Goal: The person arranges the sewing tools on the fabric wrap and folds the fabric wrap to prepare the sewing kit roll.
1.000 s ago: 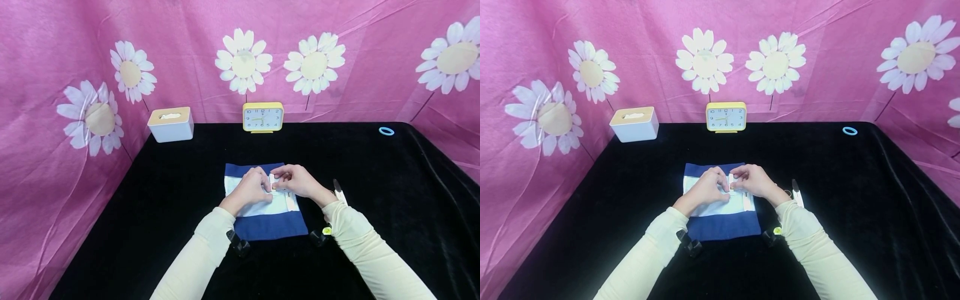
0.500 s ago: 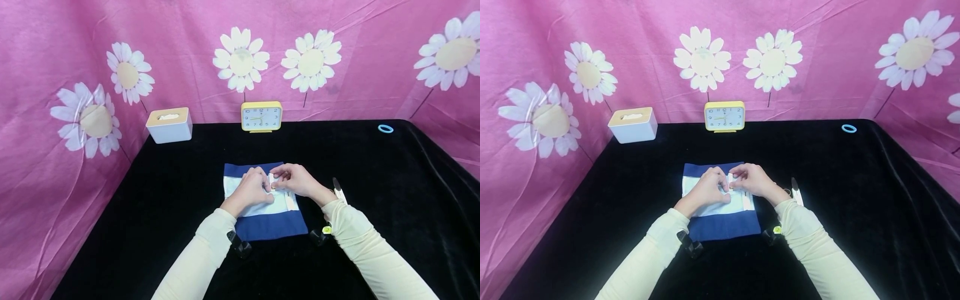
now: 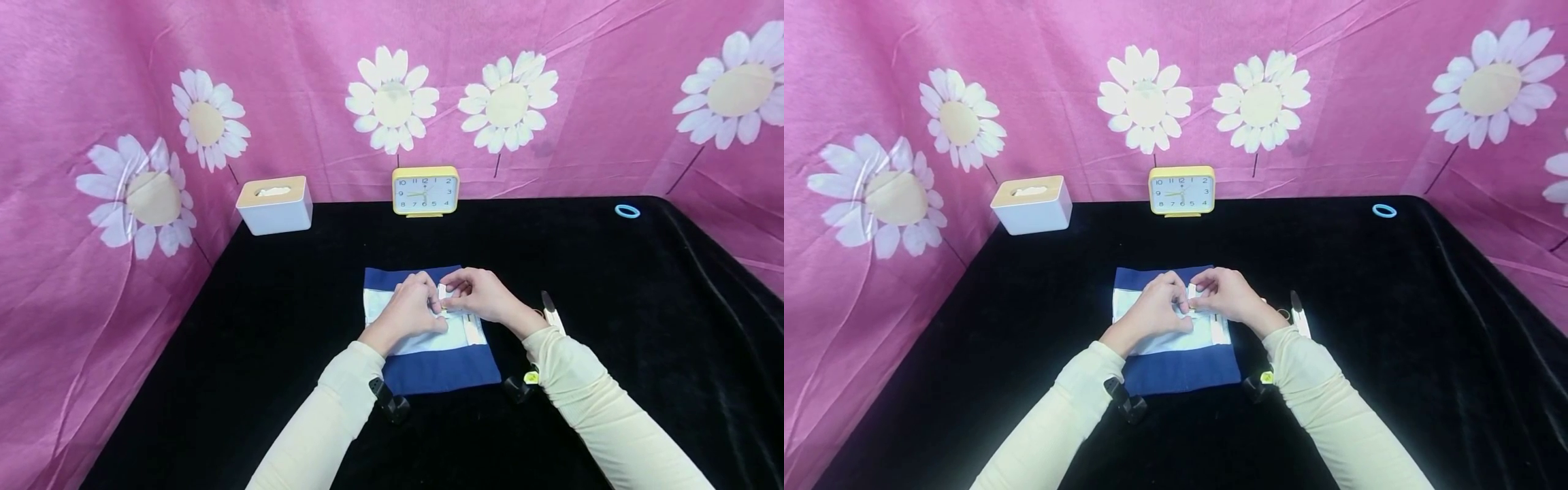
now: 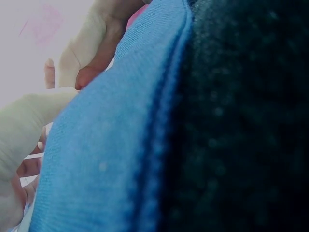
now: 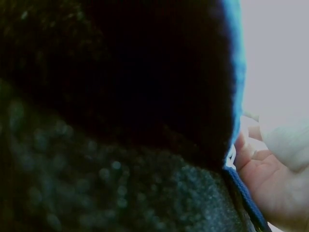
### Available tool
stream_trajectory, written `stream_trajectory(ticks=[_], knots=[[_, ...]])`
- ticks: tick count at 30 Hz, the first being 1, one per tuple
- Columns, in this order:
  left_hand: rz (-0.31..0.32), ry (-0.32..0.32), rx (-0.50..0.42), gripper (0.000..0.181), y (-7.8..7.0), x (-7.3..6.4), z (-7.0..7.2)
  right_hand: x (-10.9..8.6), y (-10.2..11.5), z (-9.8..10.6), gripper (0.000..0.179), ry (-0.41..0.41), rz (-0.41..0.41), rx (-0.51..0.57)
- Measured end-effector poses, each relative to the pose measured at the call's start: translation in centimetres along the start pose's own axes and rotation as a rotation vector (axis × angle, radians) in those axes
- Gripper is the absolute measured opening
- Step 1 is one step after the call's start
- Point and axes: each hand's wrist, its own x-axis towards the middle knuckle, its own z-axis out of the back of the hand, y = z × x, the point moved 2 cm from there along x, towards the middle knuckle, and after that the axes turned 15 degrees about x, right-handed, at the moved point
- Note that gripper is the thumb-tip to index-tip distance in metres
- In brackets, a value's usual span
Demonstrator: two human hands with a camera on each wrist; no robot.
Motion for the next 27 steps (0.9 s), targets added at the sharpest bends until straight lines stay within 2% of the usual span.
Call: stream_trajectory(ticks=[19, 27], knots=[[0.007, -0.018, -0.025, 0.014, 0.17, -0.14, -0.11, -0.03, -0.28, 0.0, 0.037, 0.008, 0.006, 0.022], [-0.006, -0.032, -0.037, 0.011, 0.16, -0.21, 0.04, 0.02, -0.49, -0.08, 0.038, -0.016, -0.018, 0.027]])
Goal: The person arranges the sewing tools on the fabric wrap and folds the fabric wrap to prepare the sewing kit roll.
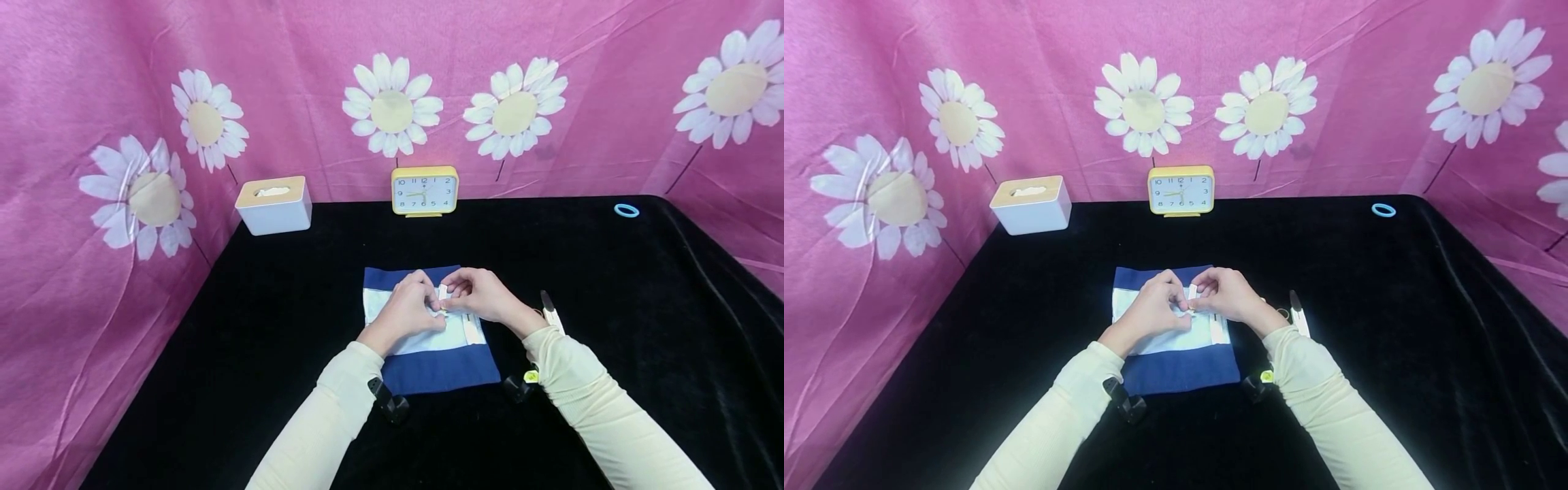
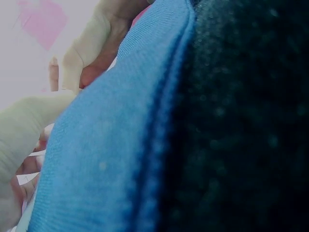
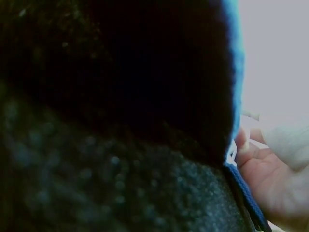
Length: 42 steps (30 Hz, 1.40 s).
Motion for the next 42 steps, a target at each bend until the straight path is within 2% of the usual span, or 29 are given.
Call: stream_trajectory(ticks=[21, 25, 33, 36, 42], knots=[[-0.057, -0.04, 0.02, 0.017, 0.04, -0.17, -0.16, 0.02, 0.11, -0.04, 0.039, -0.014, -0.006, 0.023], [-0.049, -0.028, 0.018, 0.015, 0.0, -0.17, -0.08, -0.04, 0.08, 0.04, 0.037, -0.021, -0.008, 0.032], [0.006, 0.04, 0.016, 0.015, -0.16, -0.47, 0.34, -0.19, 0.07, -0.04, 0.034, -0.026, -0.004, 0.032], [0.015, 0.042, 0.02, 0.014, -0.29, -0.51, 0.4, -0.22, 0.1, -0.06, 0.033, -0.034, 0.01, 0.03], [-0.017, 0.008, 0.03, 0.008, -0.48, -0.45, 0.36, -0.17, 0.02, 0.07, 0.03, -0.065, 0.023, 0.058]])
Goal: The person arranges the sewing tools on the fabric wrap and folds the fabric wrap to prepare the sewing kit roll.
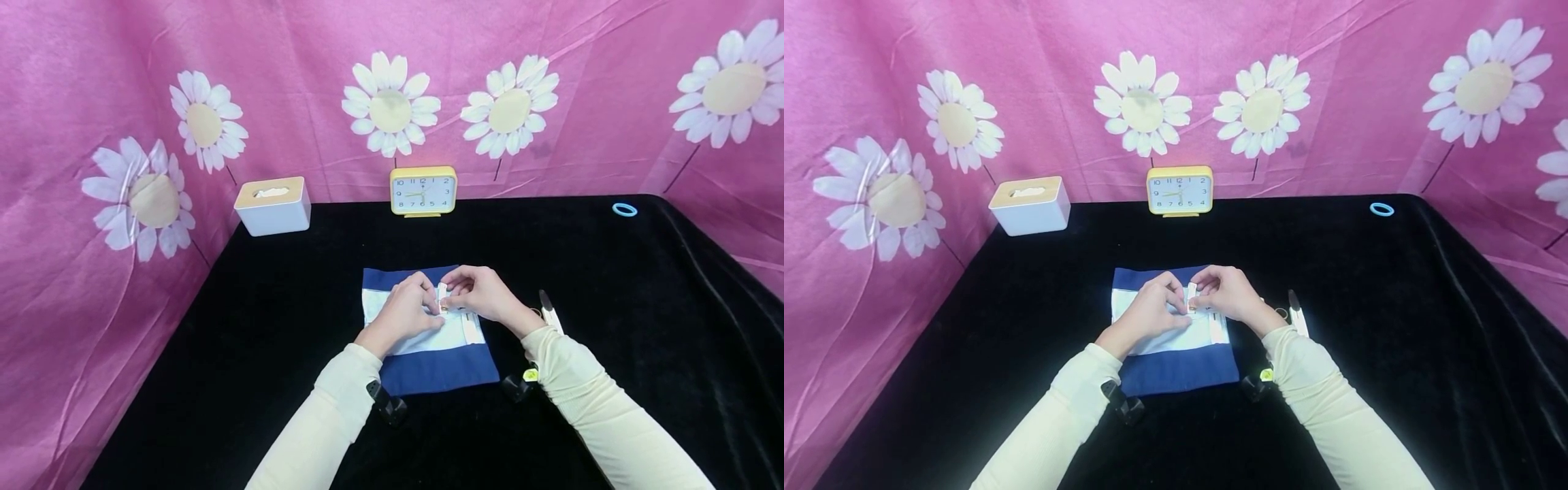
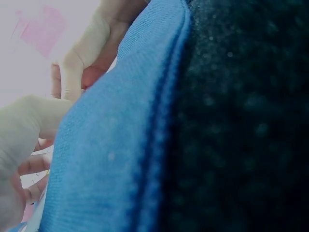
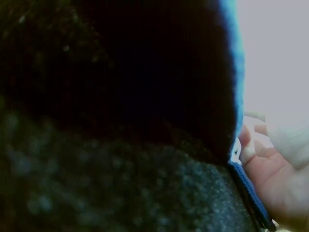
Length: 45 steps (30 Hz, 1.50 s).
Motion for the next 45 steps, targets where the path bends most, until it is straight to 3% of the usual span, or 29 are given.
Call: stream_trajectory(ticks=[9, 18, 27, 34, 39, 45], knots=[[-0.041, -0.029, 0.026, 0.006, 0.2, 0.0, -0.3, -0.1, 0.0, 0.2, 0.036, 0.074, -0.001, 0.031], [-0.08, -0.082, 0.016, 0.008, 0.5, -0.2, -0.4, -0.2, 0.0, 0.1, 0.046, 0.175, 0.092, -0.001], [-0.086, -0.1, -0.026, 0.011, 0.7, -0.1, -0.5, -0.2, 0.1, -0.1, 0.038, 0.153, 0.072, -0.054], [-0.064, -0.095, -0.097, 0.013, 0.9, 0.0, -0.7, -0.2, 0.2, -0.3, 0.044, 0.133, 0.083, -0.066], [-0.028, -0.09, -0.172, 0.014, 1.0, 0.0, -0.8, -0.2, 0.2, 0.0, 0.046, 0.205, 0.094, -0.055], [0.012, -0.064, -0.23, 0.013, 1.2, 0.2, -0.8, -0.2, 0.0, 0.2, 0.041, 0.26, 0.041, -0.016]])
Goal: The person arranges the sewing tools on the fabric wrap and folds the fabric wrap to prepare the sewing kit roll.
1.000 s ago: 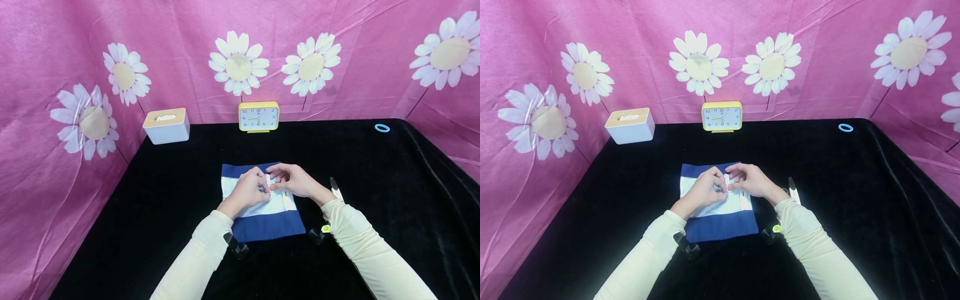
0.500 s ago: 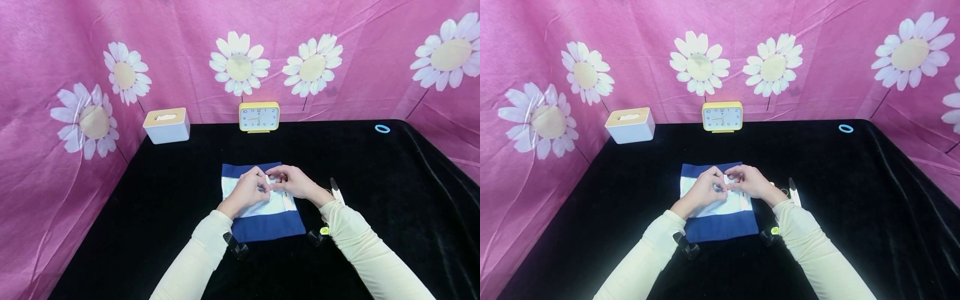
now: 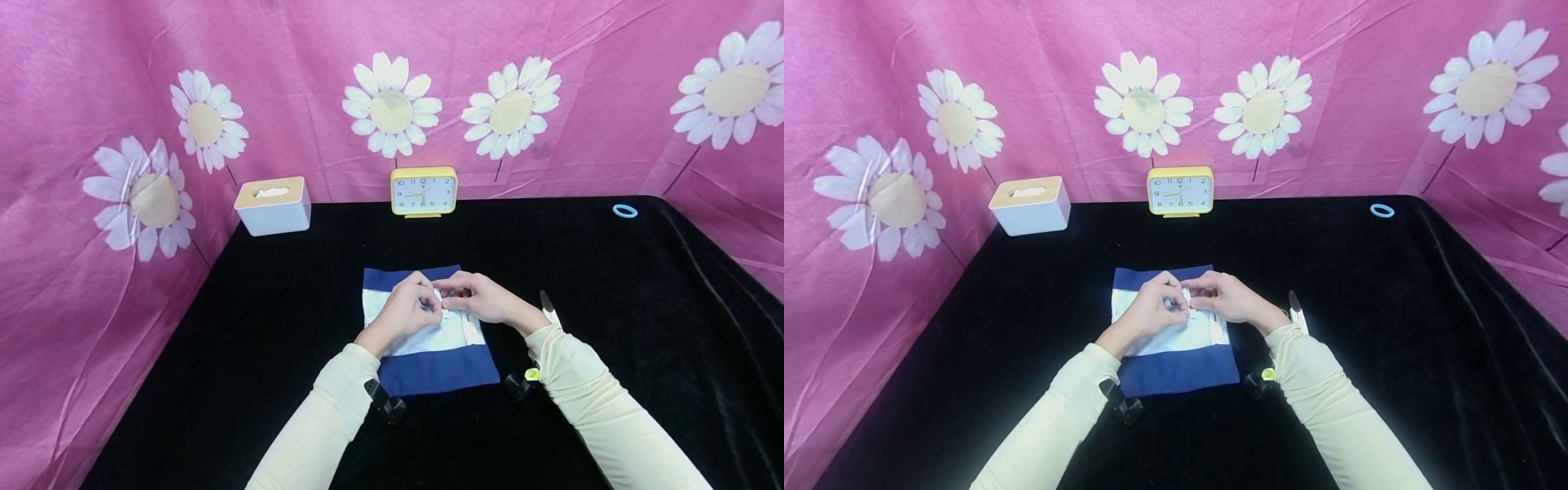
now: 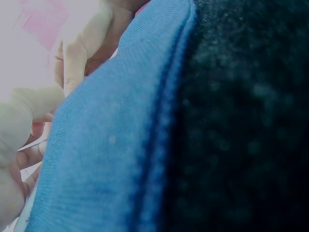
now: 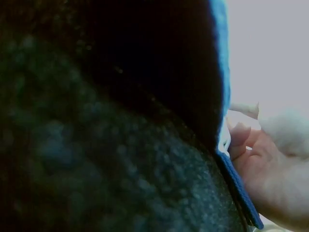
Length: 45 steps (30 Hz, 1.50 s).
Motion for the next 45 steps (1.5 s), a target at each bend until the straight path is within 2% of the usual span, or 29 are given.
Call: stream_trajectory(ticks=[6, 14, 17, 21, 28, 35, 45], knots=[[-0.01, -0.01, 0.015, 0.012, -0.04, 0.01, 0.04, 0.2, 0.06, -0.22, 0.04, -0.024, 0.007, -0.018], [-0.018, -0.013, 0.01, 0.012, -0.03, -0.03, 0.07, 0.29, 0.01, -0.61, 0.036, -0.086, 0.122, -0.026], [-0.019, -0.011, 0.014, 0.011, 0.01, -0.01, 0.06, 0.4, -0.01, -0.57, 0.034, -0.107, 0.101, -0.009], [-0.02, -0.004, 0.017, 0.011, 0.05, -0.03, 0.08, 0.55, 0.06, -0.52, 0.034, -0.135, 0.024, -0.007], [-0.03, -0.005, 0.015, 0.009, 0.11, -0.05, 0.16, 0.41, 0.02, -0.36, 0.034, -0.169, -0.04, 0.026], [-0.065, -0.012, -0.011, 0.007, 0.41, 0.14, 0.07, 0.24, -0.39, -0.08, 0.035, -0.165, -0.046, 0.092], [-0.074, 0.014, -0.019, 0.006, 0.66, 0.2, 0.12, 0.28, -0.28, -0.15, 0.036, -0.147, -0.066, 0.068]])
